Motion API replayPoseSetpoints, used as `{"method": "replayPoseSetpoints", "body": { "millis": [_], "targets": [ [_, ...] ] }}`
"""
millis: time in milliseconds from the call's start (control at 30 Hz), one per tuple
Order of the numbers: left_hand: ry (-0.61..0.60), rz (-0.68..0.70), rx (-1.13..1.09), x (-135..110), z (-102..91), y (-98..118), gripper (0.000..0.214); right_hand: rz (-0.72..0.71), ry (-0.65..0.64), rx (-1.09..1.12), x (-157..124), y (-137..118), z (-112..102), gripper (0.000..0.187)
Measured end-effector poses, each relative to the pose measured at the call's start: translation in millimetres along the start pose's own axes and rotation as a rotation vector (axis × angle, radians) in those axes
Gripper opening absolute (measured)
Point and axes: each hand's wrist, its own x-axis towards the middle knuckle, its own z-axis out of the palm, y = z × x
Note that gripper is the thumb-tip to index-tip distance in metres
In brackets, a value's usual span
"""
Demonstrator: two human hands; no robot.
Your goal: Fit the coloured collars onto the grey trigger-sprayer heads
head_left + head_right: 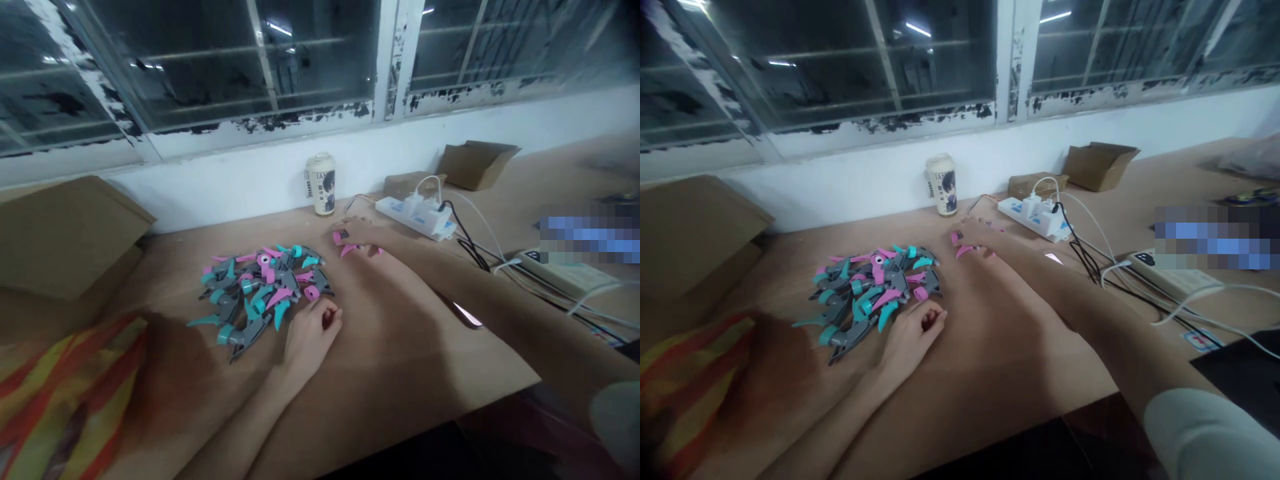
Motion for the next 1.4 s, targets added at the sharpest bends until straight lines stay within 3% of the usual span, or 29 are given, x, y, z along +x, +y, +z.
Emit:
{"method": "replayPoseSetpoints", "body": {
  "millis": [133,233,367,467,633,900,1167,1400],
  "targets": [
    [0.003,0.001,-0.008,-2,0.1,2,0.014,0.000,0.027,0.055,4,-7,2,0.031],
    [0.019,0.029,-0.044,-3,0.0,3,0.013,-0.066,0.064,0.127,-11,-14,-8,0.034],
    [0.054,0.045,-0.152,-6,1.5,5,0.014,-0.219,0.042,0.242,-64,-31,-25,0.033],
    [0.053,-0.029,-0.273,-9,4.0,8,0.017,-0.290,0.002,0.394,-113,-46,-32,0.033],
    [-0.004,-0.114,-0.536,-9,6.8,10,0.024,-0.287,-0.067,0.628,-162,-70,-28,0.035],
    [-0.324,-0.165,-0.824,1,-3.9,2,0.021,-0.278,-0.087,0.850,-155,-86,-12,0.038],
    [-0.419,-0.189,-0.847,6,-11.3,-6,0.022,-0.194,-0.053,1.088,-154,-87,23,0.040],
    [-0.417,-0.171,-0.824,5,-11.2,-4,0.017,-0.226,0.019,1.055,-160,-90,23,0.035]
  ]
}}
